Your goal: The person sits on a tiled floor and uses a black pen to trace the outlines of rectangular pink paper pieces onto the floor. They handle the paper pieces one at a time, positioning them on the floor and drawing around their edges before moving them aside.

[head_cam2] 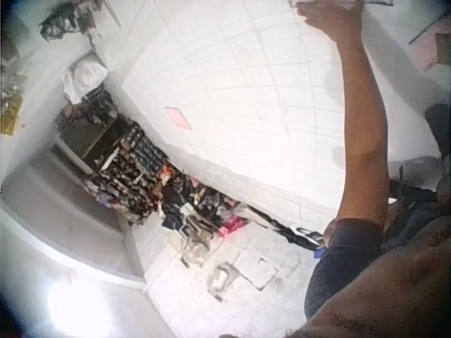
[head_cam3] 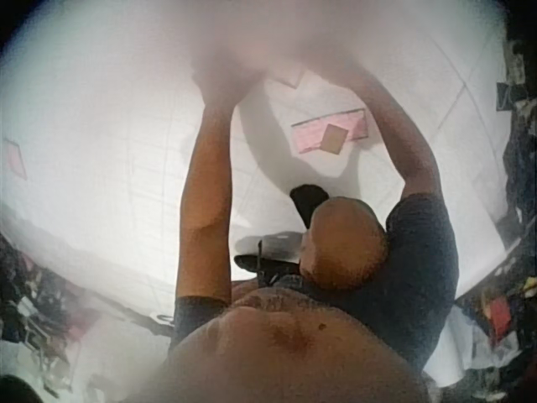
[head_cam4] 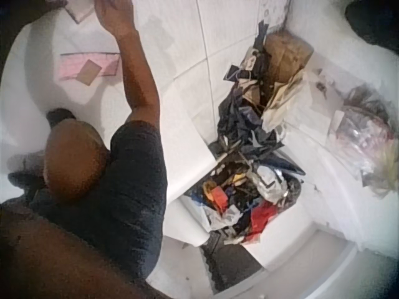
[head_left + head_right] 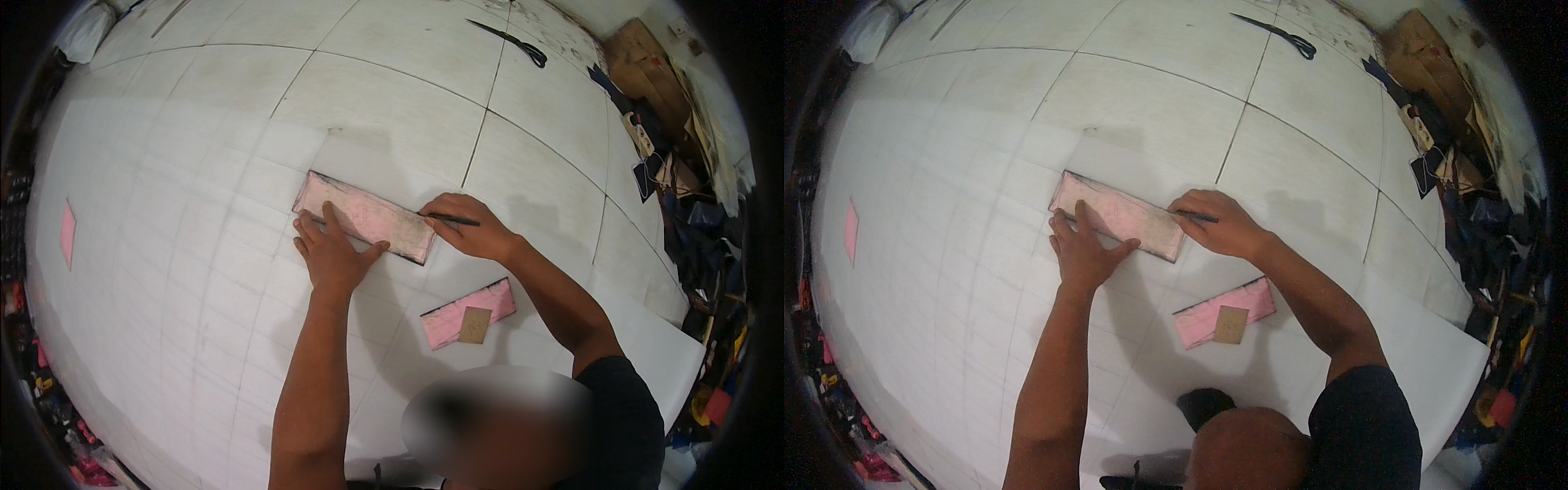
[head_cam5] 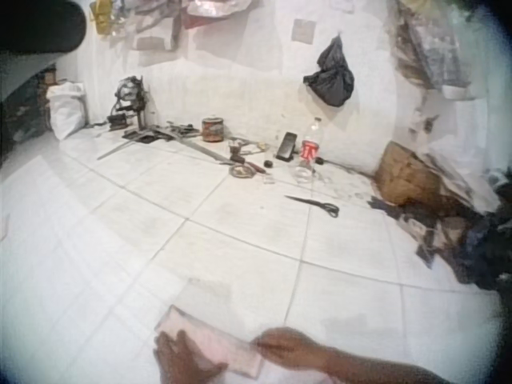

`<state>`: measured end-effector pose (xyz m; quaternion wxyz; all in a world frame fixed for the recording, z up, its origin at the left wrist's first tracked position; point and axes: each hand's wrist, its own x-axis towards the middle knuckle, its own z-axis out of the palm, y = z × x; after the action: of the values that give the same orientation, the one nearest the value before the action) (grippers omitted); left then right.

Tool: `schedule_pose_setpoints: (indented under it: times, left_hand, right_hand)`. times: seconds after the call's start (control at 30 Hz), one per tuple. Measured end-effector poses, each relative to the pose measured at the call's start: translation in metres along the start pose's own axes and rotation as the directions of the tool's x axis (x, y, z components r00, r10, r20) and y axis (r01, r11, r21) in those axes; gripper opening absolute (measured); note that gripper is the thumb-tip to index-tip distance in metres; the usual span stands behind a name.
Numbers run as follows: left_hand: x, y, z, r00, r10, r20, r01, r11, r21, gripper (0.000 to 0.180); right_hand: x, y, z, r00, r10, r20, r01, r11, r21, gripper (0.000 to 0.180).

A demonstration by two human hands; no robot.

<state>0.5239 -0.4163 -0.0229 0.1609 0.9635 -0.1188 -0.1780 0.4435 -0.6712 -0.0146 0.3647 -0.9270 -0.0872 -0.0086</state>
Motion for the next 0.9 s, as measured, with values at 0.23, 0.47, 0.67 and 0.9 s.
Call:
schedule_pose_setpoints:
  times: [0.23,0.47,0.67,0.9]
  left_hand:
    - [0.001,-0.001,0.004,1.000,-0.010,0.009,0.010,1.000,0.016,0.131]
    - [0.000,-0.005,0.006,0.999,0.032,-0.025,-0.032,0.999,0.014,0.132]
    - [0.002,-0.006,0.010,0.998,0.037,-0.043,-0.035,0.998,0.043,0.129]
    - [0.001,-0.007,0.011,0.996,0.054,-0.068,-0.052,0.998,0.029,0.127]
  right_hand:
    - [-0.022,-0.001,-0.003,0.991,0.136,-0.007,-0.135,0.988,0.079,0.017]
    - [-0.023,-0.001,-0.012,0.979,0.200,0.040,-0.203,0.977,0.062,0.015]
    - [-0.028,-0.006,-0.014,0.977,0.210,0.027,-0.212,0.976,0.048,0.012]
    - [-0.038,-0.007,-0.002,0.988,0.150,-0.047,-0.152,0.988,-0.038,0.015]
